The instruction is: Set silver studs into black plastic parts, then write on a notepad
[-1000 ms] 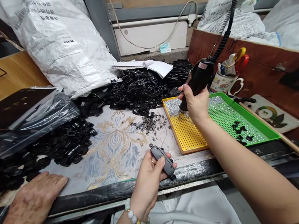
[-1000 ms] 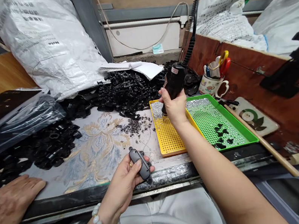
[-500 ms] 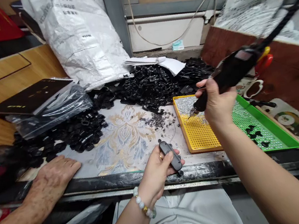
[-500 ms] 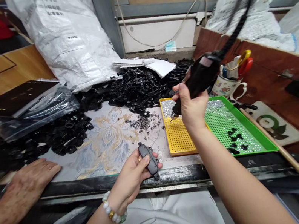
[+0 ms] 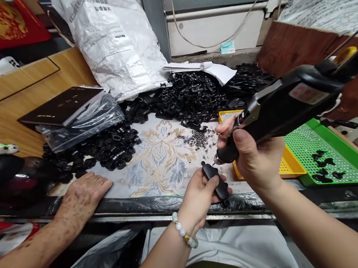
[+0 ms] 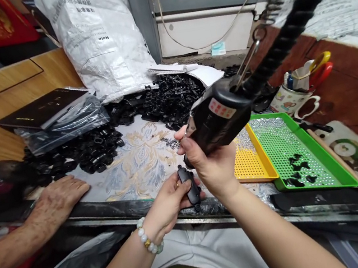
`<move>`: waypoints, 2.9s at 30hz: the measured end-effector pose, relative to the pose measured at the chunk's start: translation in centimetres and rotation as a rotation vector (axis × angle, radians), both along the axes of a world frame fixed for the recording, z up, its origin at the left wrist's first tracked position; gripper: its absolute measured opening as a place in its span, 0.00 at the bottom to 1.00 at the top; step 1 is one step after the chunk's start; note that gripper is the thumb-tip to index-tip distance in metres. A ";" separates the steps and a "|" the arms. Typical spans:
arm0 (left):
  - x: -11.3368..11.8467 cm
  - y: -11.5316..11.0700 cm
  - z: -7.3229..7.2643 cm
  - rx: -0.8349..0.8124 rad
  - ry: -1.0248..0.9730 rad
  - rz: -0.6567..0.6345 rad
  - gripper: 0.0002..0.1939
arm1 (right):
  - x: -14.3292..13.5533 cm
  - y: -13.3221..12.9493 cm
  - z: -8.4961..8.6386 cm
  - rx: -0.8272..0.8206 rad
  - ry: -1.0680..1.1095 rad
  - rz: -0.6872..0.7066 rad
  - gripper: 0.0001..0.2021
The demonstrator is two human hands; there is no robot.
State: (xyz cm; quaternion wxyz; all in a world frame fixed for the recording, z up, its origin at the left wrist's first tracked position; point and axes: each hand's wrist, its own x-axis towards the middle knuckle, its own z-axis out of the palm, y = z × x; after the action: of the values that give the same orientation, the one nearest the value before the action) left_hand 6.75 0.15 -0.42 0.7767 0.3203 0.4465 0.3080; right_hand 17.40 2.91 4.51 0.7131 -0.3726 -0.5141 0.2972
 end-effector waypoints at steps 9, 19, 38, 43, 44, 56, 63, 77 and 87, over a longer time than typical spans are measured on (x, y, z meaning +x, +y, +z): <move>0.0 0.1 -0.1 -0.007 0.001 0.005 0.14 | -0.4 -0.1 -0.3 0.028 0.013 0.025 0.09; 0.1 -0.1 -0.1 0.014 0.023 -0.011 0.10 | -0.2 -0.1 -0.7 0.008 0.046 0.049 0.06; 0.4 -0.6 -0.3 0.143 0.065 -0.048 0.07 | -1.0 -1.5 -1.6 0.049 0.055 -0.039 0.03; 0.4 -0.1 0.1 0.105 0.046 -0.146 0.08 | 0.1 -0.8 -0.9 -0.010 0.006 -0.088 0.07; 0.5 0.0 0.2 0.105 0.045 -0.159 0.08 | 0.4 -0.5 -0.8 -0.016 0.014 -0.093 0.07; 0.4 0.5 -0.2 0.052 0.043 -0.118 0.11 | 4.2 3.3 1.4 0.142 -0.053 -0.272 0.09; -0.5 0.4 -0.3 0.018 -0.104 -0.110 0.18 | 8.6 7.4 -3.5 0.028 0.016 -0.409 0.16; -0.5 0.5 -0.1 -0.020 -0.060 -0.117 0.16 | 8.8 7.9 -5.0 0.001 -0.014 -0.432 0.18; -0.6 0.4 -0.4 -0.056 -0.223 0.038 0.21 | 4.5 2.3 0.6 0.012 -0.003 -0.286 0.12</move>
State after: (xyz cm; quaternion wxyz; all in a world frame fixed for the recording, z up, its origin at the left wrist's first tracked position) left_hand 6.11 0.56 -0.83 0.8243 0.2535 0.3716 0.3436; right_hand 21.87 5.17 5.13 0.7498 -0.4380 -0.4585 0.1890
